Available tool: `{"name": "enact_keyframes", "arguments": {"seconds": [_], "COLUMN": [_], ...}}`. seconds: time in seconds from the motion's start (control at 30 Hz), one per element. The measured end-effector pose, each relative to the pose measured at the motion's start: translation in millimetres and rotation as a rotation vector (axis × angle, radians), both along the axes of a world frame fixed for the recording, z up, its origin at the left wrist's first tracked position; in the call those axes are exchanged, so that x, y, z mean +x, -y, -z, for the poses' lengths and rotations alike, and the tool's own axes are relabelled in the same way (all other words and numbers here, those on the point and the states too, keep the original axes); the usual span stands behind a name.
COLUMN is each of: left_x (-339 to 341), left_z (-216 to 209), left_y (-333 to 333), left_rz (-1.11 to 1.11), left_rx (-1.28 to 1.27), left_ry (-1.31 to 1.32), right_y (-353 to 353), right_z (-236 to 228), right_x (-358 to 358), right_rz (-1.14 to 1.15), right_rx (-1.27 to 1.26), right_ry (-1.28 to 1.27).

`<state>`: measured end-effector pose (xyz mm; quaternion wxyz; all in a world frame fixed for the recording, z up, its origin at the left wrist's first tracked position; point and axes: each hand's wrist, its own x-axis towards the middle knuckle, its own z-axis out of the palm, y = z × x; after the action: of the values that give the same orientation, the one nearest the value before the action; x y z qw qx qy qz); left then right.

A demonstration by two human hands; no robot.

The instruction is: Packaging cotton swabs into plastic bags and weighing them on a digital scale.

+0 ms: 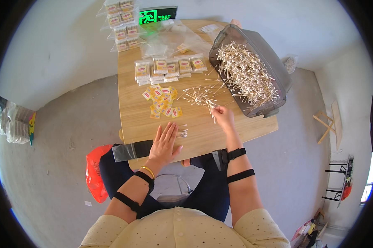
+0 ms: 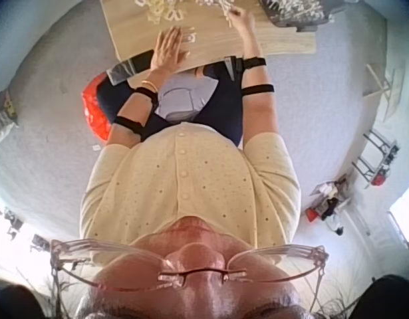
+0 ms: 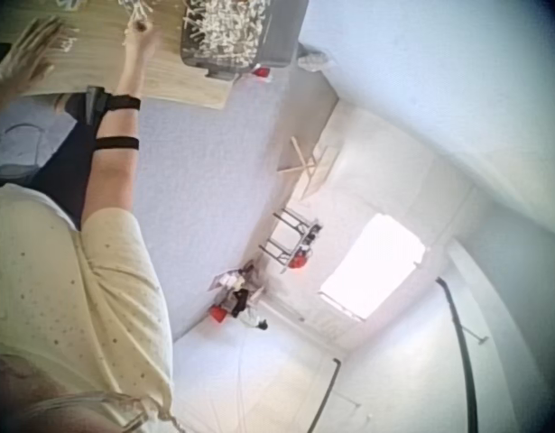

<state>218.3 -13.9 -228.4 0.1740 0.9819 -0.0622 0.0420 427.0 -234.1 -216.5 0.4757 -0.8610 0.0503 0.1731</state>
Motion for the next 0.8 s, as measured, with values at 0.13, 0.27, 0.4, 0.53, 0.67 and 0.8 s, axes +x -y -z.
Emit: {"name": "enact_keyframes", "arguments": {"seconds": [0.13, 0.27, 0.4, 0.53, 0.67, 0.8], "left_x": [0, 1, 2, 1, -1, 2], "left_z": [0, 0, 2, 3, 3, 0], "left_y": [-1, 0, 2, 1, -1, 3], "left_rz": [0.010, 0.014, 0.009, 0.013, 0.005, 0.021], "left_rx": [0.004, -0.006, -0.033, 0.002, 0.011, 0.022], "left_ry": [-0.013, -0.016, -0.022, -0.028, -0.024, -0.031], "right_y": [-20, -32, -14, 21, 40, 45], "right_z": [1, 16, 35, 43, 39, 43], "right_x": [-30, -40, -24, -14, -15, -21], "right_rz": [-0.386, -0.494, -0.371, -0.212, -0.082, -0.070], "right_rx": [-0.289, -0.496, -0.259, 0.075, 0.149, -0.174], "right_ry": [0.265, 0.844, 0.276, 0.105, -0.037, 0.396]}}
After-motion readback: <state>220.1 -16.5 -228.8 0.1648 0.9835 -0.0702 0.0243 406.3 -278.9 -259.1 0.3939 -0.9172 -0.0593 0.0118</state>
